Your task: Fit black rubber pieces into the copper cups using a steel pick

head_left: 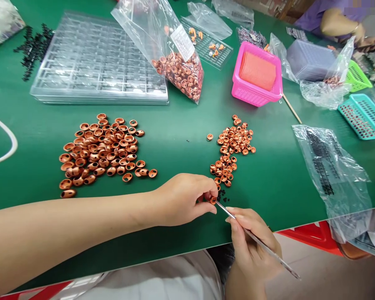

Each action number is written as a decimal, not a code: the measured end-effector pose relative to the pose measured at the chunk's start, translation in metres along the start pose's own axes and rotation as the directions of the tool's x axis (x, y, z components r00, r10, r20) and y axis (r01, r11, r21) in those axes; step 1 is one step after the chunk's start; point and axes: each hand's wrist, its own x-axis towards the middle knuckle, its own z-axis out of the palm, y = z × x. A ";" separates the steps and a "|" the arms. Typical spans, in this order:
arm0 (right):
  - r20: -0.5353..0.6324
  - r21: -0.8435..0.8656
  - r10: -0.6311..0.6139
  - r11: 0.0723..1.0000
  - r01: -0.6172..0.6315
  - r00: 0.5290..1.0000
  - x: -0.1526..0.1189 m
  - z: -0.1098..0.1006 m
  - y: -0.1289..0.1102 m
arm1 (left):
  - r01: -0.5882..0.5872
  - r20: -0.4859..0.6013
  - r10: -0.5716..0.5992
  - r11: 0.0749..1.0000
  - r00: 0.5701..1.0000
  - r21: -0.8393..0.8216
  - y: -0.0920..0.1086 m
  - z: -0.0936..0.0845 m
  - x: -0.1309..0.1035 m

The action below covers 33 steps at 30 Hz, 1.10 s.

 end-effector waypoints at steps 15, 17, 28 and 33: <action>0.113 -0.106 -0.105 0.987 0.117 0.988 0.001 -0.003 -0.001 | -0.037 -0.028 0.037 0.999 0.999 0.011 -0.001 0.002 -0.001; 0.111 -0.094 -0.122 0.987 0.133 0.986 0.001 -0.003 -0.001 | -0.034 -0.024 0.034 0.999 0.999 0.011 -0.001 0.002 -0.002; 0.086 -0.032 -0.135 0.990 0.138 0.987 -0.001 -0.004 0.001 | -0.048 -0.036 0.048 0.999 0.998 0.015 -0.002 0.003 -0.002; 0.100 -0.021 -0.133 0.991 0.136 0.986 0.001 -0.004 0.001 | -0.055 -0.032 0.055 0.998 0.998 0.024 -0.002 0.003 -0.002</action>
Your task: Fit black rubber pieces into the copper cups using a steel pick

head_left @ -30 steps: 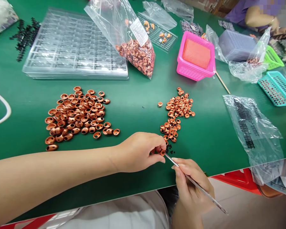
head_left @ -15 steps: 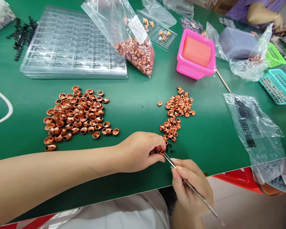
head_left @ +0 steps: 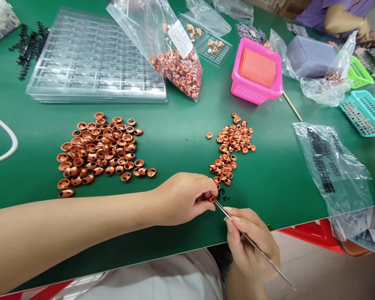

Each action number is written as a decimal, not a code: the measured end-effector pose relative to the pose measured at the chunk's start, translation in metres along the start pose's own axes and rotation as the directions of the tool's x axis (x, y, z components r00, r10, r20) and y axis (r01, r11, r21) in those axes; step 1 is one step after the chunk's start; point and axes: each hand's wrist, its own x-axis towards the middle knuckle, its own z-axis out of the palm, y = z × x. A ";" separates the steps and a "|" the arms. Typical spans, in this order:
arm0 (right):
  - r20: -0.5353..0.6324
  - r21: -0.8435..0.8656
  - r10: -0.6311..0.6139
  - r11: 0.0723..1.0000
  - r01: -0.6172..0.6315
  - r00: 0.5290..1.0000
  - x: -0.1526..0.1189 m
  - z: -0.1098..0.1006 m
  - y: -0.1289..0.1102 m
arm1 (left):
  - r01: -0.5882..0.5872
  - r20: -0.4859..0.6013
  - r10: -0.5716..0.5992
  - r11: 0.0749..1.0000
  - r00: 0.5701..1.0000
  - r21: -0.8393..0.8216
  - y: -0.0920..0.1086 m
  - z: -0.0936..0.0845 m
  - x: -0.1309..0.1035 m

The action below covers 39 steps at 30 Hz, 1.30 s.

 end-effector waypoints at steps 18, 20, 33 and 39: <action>0.006 -0.032 -0.055 0.998 0.055 0.998 0.004 0.002 -0.001 | 0.017 0.014 -0.017 1.000 1.000 -0.003 0.003 -0.002 0.000; -0.006 -0.032 -0.052 0.998 0.052 0.999 0.003 0.002 -0.001 | 0.017 0.012 -0.017 1.000 1.000 -0.004 0.002 -0.002 0.000; 0.024 -0.075 -0.028 0.997 0.029 0.999 0.003 0.001 -0.002 | 0.015 0.010 -0.015 1.000 1.000 0.004 0.002 -0.001 0.001; 0.046 -0.117 -0.023 0.993 0.029 0.999 -0.001 -0.001 -0.001 | 0.026 0.005 -0.026 1.000 1.000 0.008 0.002 -0.001 0.000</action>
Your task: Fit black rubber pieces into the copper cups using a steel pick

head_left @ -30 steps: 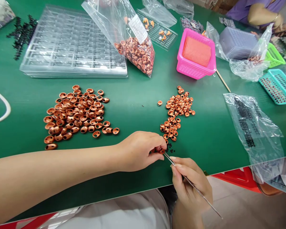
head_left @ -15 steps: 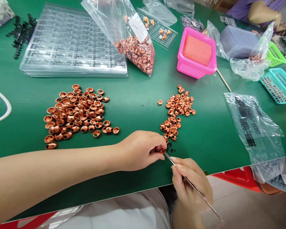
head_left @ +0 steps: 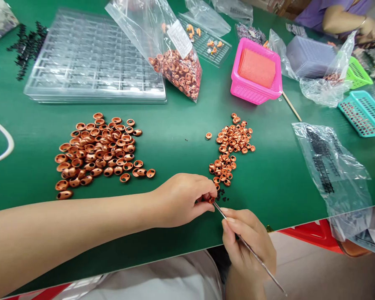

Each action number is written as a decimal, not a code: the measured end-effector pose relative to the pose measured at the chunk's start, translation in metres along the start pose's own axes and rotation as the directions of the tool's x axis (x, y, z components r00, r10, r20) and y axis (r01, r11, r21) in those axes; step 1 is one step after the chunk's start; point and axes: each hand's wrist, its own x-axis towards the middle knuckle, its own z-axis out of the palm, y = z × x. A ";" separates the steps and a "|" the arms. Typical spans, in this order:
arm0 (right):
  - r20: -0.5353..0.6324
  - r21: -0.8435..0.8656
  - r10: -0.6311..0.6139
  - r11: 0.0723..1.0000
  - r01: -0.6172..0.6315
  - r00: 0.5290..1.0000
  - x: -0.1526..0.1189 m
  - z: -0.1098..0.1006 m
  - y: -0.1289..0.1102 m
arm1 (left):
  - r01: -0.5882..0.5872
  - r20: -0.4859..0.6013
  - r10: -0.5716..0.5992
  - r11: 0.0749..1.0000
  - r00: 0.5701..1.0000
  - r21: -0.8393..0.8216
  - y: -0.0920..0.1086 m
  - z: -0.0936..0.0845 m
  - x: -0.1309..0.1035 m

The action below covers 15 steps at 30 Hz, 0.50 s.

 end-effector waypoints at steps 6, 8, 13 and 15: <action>0.113 -0.144 -0.078 0.985 0.094 0.991 0.005 -0.004 -0.003 | 0.000 -0.001 0.000 1.000 1.000 0.005 0.002 0.001 -0.001; 0.100 -0.179 -0.070 0.980 0.087 0.993 0.008 -0.002 -0.005 | 0.027 0.010 -0.027 0.999 1.000 0.027 0.000 0.004 -0.003; -0.067 -0.179 -0.112 0.979 0.099 0.991 0.009 0.012 0.000 | 0.025 -0.042 -0.024 1.000 0.999 0.018 -0.014 0.016 -0.001; -0.108 -0.180 -0.119 0.979 0.098 0.987 0.009 0.016 0.001 | 0.001 -0.062 0.000 1.000 0.998 0.013 -0.018 0.019 -0.001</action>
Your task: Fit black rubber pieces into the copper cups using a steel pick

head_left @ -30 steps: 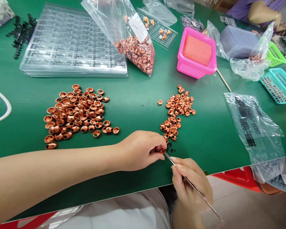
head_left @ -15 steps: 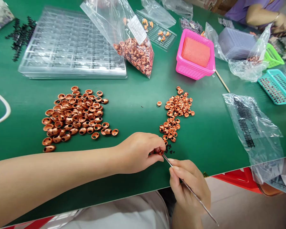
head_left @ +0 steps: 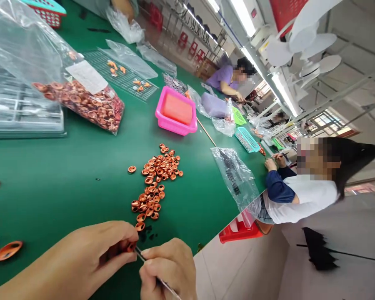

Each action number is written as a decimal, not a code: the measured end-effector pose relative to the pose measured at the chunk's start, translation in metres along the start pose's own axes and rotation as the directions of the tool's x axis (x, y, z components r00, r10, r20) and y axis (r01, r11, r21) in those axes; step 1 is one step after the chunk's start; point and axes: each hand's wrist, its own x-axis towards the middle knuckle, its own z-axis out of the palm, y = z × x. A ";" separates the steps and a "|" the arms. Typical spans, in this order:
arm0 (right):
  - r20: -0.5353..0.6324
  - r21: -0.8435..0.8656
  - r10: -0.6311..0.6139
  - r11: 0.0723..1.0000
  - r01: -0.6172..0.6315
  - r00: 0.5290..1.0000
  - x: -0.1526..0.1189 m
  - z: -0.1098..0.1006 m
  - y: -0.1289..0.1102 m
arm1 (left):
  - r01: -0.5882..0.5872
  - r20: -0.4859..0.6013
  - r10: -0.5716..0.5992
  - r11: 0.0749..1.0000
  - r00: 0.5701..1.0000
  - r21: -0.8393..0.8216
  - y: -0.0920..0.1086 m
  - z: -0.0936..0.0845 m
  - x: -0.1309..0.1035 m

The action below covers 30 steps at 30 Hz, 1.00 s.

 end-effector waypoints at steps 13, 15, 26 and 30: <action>0.120 0.009 0.036 0.999 -0.038 0.992 0.004 -0.011 -0.003 | 0.007 0.018 -0.008 1.000 1.000 0.016 0.008 -0.010 0.001; 0.155 0.019 0.036 0.999 -0.040 0.987 0.004 -0.016 -0.002 | 0.007 0.044 -0.008 1.000 0.999 0.017 0.014 -0.014 0.002; 0.150 0.133 0.054 0.988 -0.074 0.987 -0.006 -0.021 0.005 | 0.040 0.066 -0.036 0.997 0.997 -0.059 0.022 -0.021 0.003; 0.128 0.151 0.071 0.984 -0.091 0.989 -0.009 -0.020 0.004 | 0.049 0.071 -0.044 0.996 0.997 -0.071 0.022 -0.022 0.003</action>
